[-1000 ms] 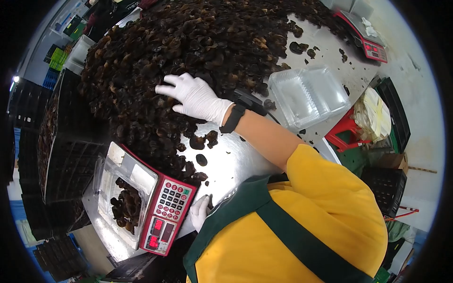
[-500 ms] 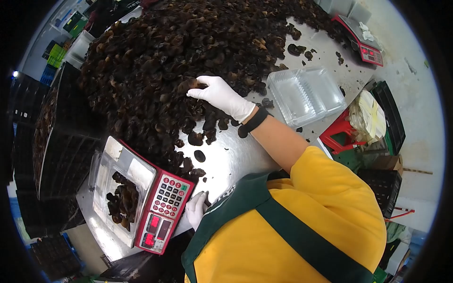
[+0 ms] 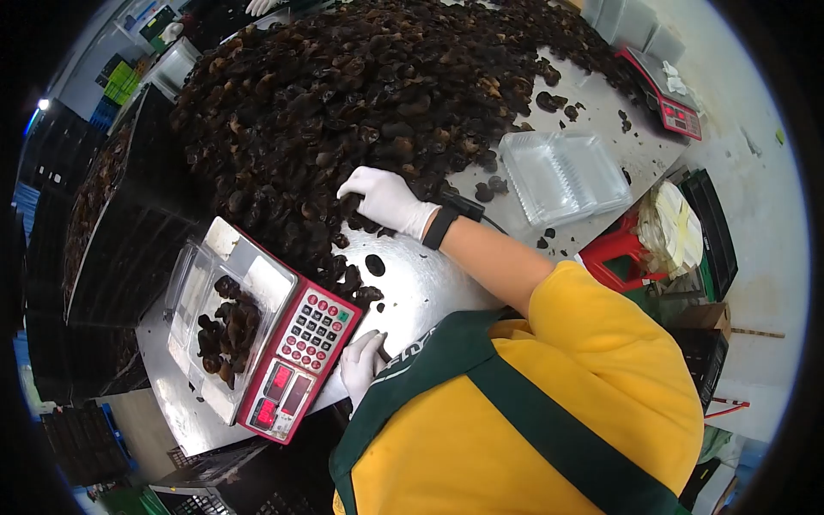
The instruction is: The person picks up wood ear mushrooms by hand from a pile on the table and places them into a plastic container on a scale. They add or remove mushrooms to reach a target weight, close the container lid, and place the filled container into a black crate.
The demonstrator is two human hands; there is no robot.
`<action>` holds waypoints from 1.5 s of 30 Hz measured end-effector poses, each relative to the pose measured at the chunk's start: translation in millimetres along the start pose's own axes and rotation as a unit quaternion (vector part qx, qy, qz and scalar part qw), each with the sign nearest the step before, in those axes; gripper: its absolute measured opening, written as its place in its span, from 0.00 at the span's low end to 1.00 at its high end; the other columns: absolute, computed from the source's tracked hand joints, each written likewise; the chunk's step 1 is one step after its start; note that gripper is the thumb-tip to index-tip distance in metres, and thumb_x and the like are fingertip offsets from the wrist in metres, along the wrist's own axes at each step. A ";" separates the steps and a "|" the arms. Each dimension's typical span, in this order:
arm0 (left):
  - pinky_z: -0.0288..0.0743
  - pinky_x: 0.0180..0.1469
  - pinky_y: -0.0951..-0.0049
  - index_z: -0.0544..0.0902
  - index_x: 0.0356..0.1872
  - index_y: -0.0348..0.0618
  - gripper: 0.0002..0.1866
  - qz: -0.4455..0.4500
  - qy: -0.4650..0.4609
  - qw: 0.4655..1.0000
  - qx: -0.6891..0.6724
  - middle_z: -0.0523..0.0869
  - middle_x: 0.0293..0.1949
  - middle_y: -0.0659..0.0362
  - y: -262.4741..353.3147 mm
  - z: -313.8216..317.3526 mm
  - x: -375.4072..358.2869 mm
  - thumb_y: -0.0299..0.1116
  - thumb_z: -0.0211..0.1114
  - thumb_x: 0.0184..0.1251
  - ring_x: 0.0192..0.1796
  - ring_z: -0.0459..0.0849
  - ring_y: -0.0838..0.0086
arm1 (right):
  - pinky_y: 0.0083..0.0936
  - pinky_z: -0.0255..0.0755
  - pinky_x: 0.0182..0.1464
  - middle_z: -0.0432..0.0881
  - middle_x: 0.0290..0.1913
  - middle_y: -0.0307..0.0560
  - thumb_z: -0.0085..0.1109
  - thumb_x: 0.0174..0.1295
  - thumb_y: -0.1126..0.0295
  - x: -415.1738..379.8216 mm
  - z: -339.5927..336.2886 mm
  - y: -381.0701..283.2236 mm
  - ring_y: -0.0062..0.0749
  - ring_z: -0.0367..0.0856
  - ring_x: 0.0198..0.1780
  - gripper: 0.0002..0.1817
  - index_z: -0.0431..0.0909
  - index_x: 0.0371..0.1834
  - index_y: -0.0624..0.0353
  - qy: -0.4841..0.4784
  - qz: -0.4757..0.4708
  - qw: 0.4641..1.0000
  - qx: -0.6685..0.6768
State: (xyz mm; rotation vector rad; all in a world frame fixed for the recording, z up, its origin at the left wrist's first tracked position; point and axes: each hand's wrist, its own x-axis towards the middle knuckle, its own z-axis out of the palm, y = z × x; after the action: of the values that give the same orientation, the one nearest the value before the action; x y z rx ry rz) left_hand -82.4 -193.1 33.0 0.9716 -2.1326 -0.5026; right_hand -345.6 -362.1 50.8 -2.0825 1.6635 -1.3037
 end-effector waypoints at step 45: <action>0.53 0.76 0.52 0.82 0.50 0.47 0.15 -0.151 0.098 0.943 0.280 0.84 0.43 0.59 -14.2 -174.1 104.0 0.24 0.66 0.62 0.53 0.80 0.63 | 0.37 0.74 0.57 0.83 0.46 0.43 0.67 0.57 0.69 75.0 58.1 -181.5 0.42 0.80 0.53 0.11 0.81 0.42 0.56 -0.208 -0.237 0.938 0.142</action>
State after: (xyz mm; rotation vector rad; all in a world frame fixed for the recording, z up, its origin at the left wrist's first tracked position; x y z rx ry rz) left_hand 8.4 -290.6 186.6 1.6078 -1.9846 0.0783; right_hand -177.0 -382.2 165.4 -2.4320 0.7795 -1.0242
